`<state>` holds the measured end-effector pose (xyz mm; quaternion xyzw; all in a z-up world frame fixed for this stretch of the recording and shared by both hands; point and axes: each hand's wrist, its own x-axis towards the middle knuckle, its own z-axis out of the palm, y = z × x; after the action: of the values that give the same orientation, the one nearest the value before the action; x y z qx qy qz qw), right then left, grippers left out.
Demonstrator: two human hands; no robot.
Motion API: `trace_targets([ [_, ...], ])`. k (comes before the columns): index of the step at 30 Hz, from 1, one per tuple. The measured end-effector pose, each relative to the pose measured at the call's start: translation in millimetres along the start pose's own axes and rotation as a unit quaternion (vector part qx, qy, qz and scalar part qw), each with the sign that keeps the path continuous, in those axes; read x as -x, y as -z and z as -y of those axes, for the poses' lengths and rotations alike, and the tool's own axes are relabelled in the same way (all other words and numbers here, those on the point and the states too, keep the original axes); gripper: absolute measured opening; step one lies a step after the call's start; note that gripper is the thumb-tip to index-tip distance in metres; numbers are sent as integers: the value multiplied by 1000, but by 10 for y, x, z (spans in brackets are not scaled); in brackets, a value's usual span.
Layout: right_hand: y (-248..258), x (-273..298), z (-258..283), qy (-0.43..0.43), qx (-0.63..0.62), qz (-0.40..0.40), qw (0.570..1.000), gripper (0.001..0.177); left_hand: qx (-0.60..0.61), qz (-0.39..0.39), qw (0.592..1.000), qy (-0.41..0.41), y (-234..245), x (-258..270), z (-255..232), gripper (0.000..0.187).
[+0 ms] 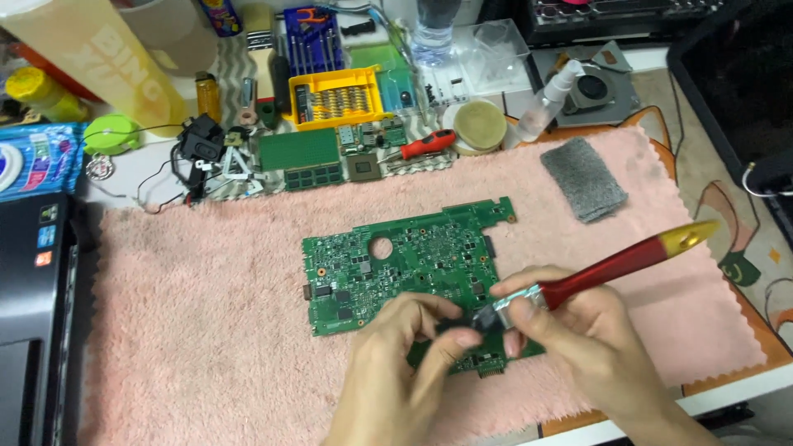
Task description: The person cleans a green circuit board using a paintbrush and a small metal tool. They brush the surface of the board and then use the metal tool to scrape or clean specific areas on the board.
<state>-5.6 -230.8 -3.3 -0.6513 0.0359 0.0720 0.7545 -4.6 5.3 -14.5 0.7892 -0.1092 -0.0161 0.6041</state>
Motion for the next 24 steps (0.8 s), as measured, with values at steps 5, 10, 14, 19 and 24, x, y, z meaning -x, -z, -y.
trace_targets([
  [5, 214, -347, 209, 5, 109, -18, 994, 27, -46, -34, 998, 34, 448, -62, 26, 12],
  [10, 362, -854, 313, 100, 377, -41, 920, 16, -188, -57, 979, -53, 961, -181, 178, 24],
  [14, 338, -1086, 365, 144, 462, -52, 874, 21, -291, -91, 951, -43, 1132, -200, 405, 54],
  [19, 496, -1121, 407, 194, 538, -101, 814, 23, -211, -121, 957, 159, 1170, -179, 298, 63],
  [24, 811, -937, 607, 297, 520, -94, 795, 18, -18, -148, 955, 257, 1143, -172, 425, 74],
])
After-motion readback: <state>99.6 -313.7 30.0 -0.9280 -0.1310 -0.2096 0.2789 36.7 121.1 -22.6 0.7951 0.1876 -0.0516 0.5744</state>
